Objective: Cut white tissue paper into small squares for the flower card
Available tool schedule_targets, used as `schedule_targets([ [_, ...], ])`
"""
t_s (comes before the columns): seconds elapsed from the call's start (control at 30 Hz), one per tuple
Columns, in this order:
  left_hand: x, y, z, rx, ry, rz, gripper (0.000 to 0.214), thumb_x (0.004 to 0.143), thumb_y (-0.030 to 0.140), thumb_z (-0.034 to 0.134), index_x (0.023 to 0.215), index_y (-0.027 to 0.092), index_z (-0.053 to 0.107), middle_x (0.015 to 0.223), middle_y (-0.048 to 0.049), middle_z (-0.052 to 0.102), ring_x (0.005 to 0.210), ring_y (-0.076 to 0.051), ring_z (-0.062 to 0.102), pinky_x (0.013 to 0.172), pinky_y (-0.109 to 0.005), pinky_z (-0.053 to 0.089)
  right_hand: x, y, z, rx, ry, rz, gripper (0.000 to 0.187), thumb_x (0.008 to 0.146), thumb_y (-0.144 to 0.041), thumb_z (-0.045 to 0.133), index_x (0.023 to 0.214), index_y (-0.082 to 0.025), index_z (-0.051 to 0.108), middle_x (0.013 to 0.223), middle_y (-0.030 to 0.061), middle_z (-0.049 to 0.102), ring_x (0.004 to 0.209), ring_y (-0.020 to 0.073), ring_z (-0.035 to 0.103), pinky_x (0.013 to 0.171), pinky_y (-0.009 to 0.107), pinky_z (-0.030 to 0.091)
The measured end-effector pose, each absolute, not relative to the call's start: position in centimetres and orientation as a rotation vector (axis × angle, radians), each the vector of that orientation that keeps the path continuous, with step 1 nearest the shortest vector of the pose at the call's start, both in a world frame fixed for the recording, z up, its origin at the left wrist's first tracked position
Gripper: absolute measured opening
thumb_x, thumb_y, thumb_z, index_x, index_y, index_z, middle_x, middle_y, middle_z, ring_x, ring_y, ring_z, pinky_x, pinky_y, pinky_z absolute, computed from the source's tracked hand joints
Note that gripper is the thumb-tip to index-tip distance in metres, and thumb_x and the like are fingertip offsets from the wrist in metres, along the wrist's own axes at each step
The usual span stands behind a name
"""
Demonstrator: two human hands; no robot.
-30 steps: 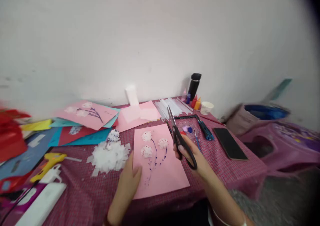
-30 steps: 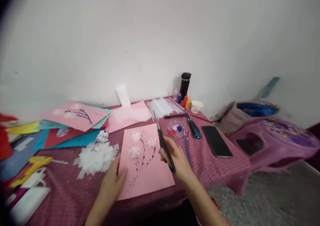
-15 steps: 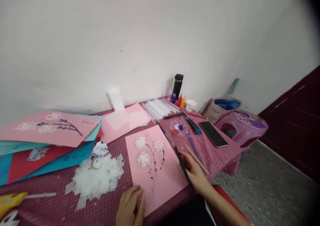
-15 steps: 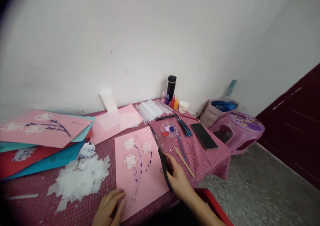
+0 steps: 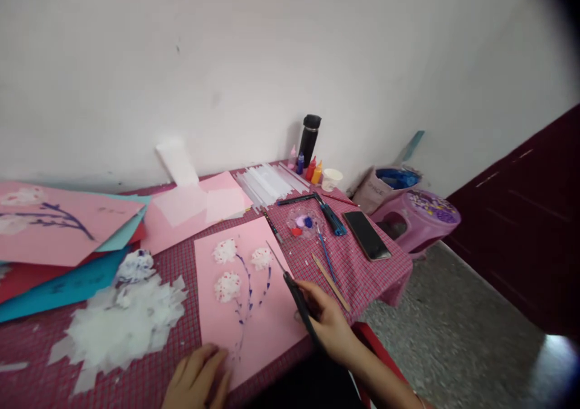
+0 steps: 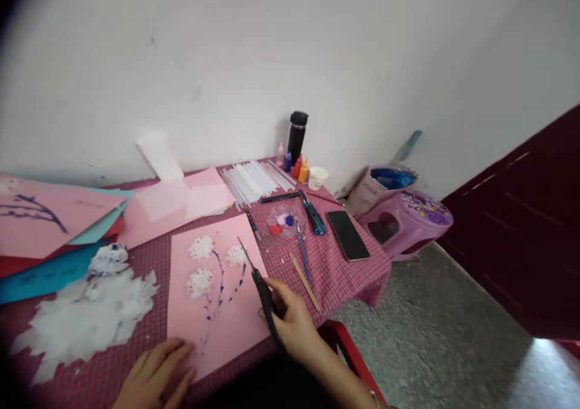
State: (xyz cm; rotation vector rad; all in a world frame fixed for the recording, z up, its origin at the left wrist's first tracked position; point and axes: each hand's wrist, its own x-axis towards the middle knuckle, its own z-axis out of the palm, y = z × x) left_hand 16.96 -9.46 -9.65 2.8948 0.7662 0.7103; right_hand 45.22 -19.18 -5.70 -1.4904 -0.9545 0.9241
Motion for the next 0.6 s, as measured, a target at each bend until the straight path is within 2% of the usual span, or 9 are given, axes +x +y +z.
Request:
schedule_targets([
  [0.07,17.5,-10.5,-9.1,2.889,0.868,0.628,0.032,0.076,0.034,0.070,0.105,0.021,0.068,0.102,-0.0089,0.074,0.088,-0.026,0.070,0.070,-0.034,0.059,45.6,-19.6,-5.8,-1.500,-0.892,0.975,0.047,0.078,-0.032,0.068,0.121,-0.020,0.057,0.087,0.0031,0.064,0.079,0.0198,0.062,0.075,0.034,0.051],
  [0.17,18.1,-11.9,-9.0,2.829,0.999,0.523,0.042,0.072,0.032,0.073,0.112,0.024,0.067,0.111,-0.0095,0.071,0.098,-0.029,0.067,0.073,-0.038,0.057,45.9,-19.9,-5.8,-1.479,-0.848,1.004,0.047,0.077,-0.032,0.068,0.121,-0.021,0.057,0.084,0.0012,0.061,0.075,0.0178,0.060,0.074,0.032,0.051],
  [0.37,18.4,-12.9,-10.1,2.728,1.120,0.439,0.042,0.075,0.035,0.071,0.116,0.030,0.065,0.122,-0.0071,0.067,0.108,-0.030,0.062,0.083,-0.043,0.052,47.3,-20.7,-6.3,-1.558,-0.819,0.979,0.045,0.082,-0.030,0.064,0.126,-0.024,0.056,0.099,0.0066,0.065,0.089,0.0212,0.063,0.079,0.034,0.052],
  [0.5,19.1,-13.2,-9.7,2.704,1.196,0.409,0.037,0.077,0.032,0.068,0.114,0.029,0.067,0.123,-0.0084,0.066,0.109,-0.030,0.060,0.085,-0.046,0.051,48.6,-21.2,-6.1,-1.589,-0.858,0.984,0.046,0.083,-0.032,0.063,0.128,-0.024,0.055,0.102,0.0075,0.065,0.089,0.0216,0.063,0.079,0.035,0.052],
  [0.6,19.5,-13.6,-9.0,2.711,1.188,0.363,0.032,0.080,0.029,0.065,0.112,0.026,0.068,0.121,-0.0101,0.067,0.109,-0.030,0.061,0.086,-0.047,0.052,48.7,-21.5,-5.6,-1.599,-0.905,0.997,0.046,0.081,-0.030,0.064,0.127,-0.025,0.056,0.110,0.0081,0.064,0.097,0.0218,0.062,0.085,0.035,0.050],
])
